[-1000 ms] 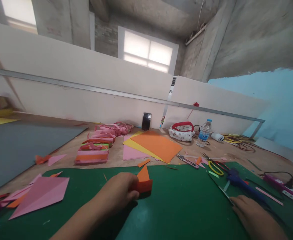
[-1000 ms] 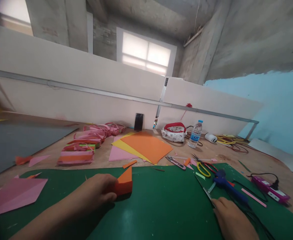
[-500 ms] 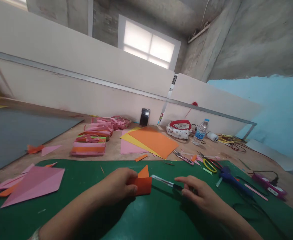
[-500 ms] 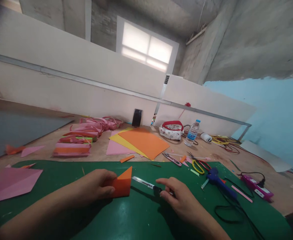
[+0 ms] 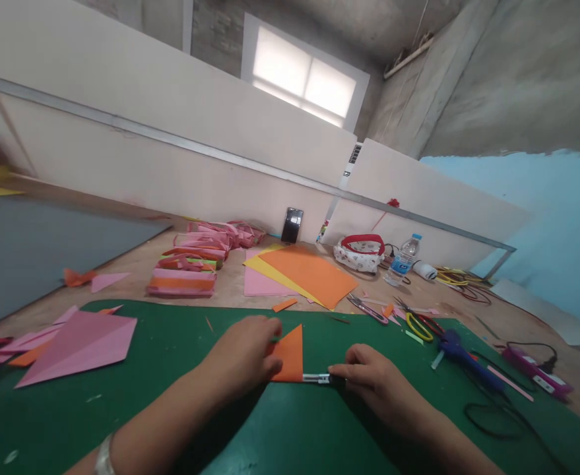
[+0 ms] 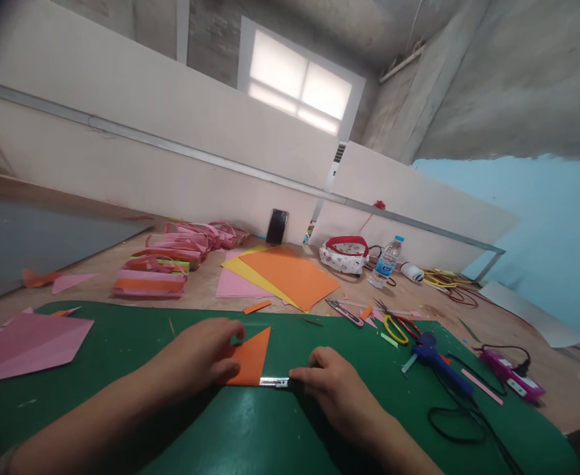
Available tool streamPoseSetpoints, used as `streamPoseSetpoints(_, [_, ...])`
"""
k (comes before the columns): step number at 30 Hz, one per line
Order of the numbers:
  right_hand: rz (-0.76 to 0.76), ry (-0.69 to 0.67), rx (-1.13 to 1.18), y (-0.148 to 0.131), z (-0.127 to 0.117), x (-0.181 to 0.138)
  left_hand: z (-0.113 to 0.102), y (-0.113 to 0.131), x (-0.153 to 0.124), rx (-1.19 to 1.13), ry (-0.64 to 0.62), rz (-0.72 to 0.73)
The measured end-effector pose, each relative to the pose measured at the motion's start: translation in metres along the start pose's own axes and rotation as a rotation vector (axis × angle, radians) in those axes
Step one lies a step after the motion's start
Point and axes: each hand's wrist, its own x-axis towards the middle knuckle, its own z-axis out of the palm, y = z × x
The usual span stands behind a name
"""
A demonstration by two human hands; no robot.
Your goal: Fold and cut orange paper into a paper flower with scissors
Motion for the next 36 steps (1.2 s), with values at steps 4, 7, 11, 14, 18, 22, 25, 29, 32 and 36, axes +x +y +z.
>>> streamPoseSetpoints(4, [-0.048,0.056,-0.038,0.001,0.004,-0.001,0.004,-0.001,0.002,0.032,0.087,0.3])
streamPoseSetpoints(7, [-0.103,0.091,-0.056,0.003,0.006,-0.002,0.014,-0.005,0.007,-0.064,-0.028,0.459])
streamPoseSetpoints(11, [-0.165,0.114,-0.056,0.004,0.01,-0.004,0.03,-0.01,0.01,-0.087,-0.085,0.43])
streamPoseSetpoints(14, [-0.154,0.103,-0.027,0.002,0.012,-0.004,0.034,-0.008,0.008,-0.006,-0.133,0.389])
streamPoseSetpoints(18, [-0.181,0.084,-0.011,-0.004,0.015,0.0,0.029,-0.002,0.006,0.064,-0.188,0.372])
streamPoseSetpoints(22, [-0.22,0.075,0.01,-0.01,0.018,0.002,0.029,-0.002,0.007,0.068,-0.209,0.378])
streamPoseSetpoints(25, [-0.203,0.09,0.04,-0.013,0.017,-0.001,0.031,-0.004,0.008,0.047,-0.199,0.385])
streamPoseSetpoints(29, [-0.207,0.07,0.051,-0.016,0.015,-0.008,0.032,-0.006,0.007,0.037,-0.189,0.385])
streamPoseSetpoints(32, [-0.22,0.063,0.044,-0.013,0.017,-0.011,0.032,-0.006,0.008,0.031,-0.185,0.381])
streamPoseSetpoints(36, [-0.229,0.099,0.052,-0.011,0.024,-0.006,0.033,-0.007,0.008,0.03,-0.18,0.377])
